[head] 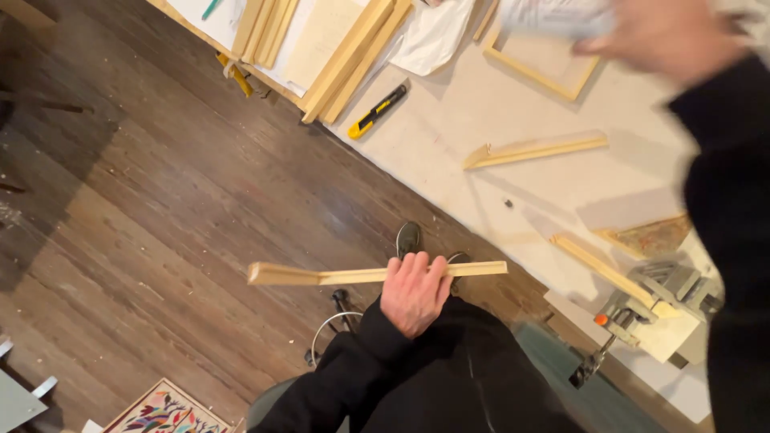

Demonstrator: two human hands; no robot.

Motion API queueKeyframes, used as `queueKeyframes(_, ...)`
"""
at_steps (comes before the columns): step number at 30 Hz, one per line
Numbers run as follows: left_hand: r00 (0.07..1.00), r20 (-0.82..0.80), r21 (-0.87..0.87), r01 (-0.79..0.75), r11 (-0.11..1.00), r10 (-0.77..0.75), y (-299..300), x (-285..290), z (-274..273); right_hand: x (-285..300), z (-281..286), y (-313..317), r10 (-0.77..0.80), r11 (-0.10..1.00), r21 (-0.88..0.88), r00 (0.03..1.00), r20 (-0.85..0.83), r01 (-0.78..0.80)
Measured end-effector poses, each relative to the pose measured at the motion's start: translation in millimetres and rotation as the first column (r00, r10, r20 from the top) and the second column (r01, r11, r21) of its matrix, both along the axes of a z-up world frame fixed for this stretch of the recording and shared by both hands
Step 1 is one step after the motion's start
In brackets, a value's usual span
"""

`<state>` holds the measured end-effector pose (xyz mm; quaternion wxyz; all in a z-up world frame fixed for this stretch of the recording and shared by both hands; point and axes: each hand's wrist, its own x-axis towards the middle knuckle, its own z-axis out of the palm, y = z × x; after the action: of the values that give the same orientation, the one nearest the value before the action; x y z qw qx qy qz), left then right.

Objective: Assembling and gluing wooden pieces to form a picture frame using clamps and a hammer.

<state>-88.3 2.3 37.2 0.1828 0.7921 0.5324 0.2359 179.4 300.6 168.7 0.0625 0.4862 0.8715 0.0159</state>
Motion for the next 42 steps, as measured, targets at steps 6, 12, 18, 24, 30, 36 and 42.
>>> queueKeyframes(6,0.99,-0.06,-0.137,-0.133,0.982,0.125,10.4,-32.2,28.9,-29.7,-233.1,78.6,0.146,0.948,0.149,0.799,0.584,-0.282)
queueKeyframes(12,0.973,-0.057,-0.221,-0.233,0.947,0.225,14.9,-50.4,36.2,-67.9,-242.3,81.3,0.211,0.932,0.067,0.682,0.701,-0.357)
queueKeyframes(18,0.98,-0.035,-0.205,-0.199,0.958,0.196,31.5,-59.9,40.8,-68.6,-210.2,73.4,0.324,0.892,0.007,0.65,0.687,-0.453)
queueKeyframes(24,0.989,-0.025,-0.146,-0.15,0.978,0.148,47.5,-68.6,55.2,-50.8,-56.9,-19.5,0.338,0.94,0.112,0.918,-0.205,-0.322)
queueKeyframes(30,0.991,-0.044,-0.057,-0.125,0.99,0.123,52.4,-59.3,79.3,-5.2,-46.0,-214.8,-0.212,0.96,-0.274,0.806,-0.553,0.064)
queueKeyframes(36,0.999,-0.043,-0.019,-0.008,1.0,0.007,38.0,-27.8,104.7,-8.9,-33.8,-311.4,-0.321,0.945,-0.31,0.493,-0.809,0.107)
queueKeyframes(42,0.99,-0.057,-0.008,0.132,0.991,-0.132,10.2,5.3,115.2,50.7,-50.2,-376.7,-0.275,0.961,-0.264,0.448,-0.851,0.089)
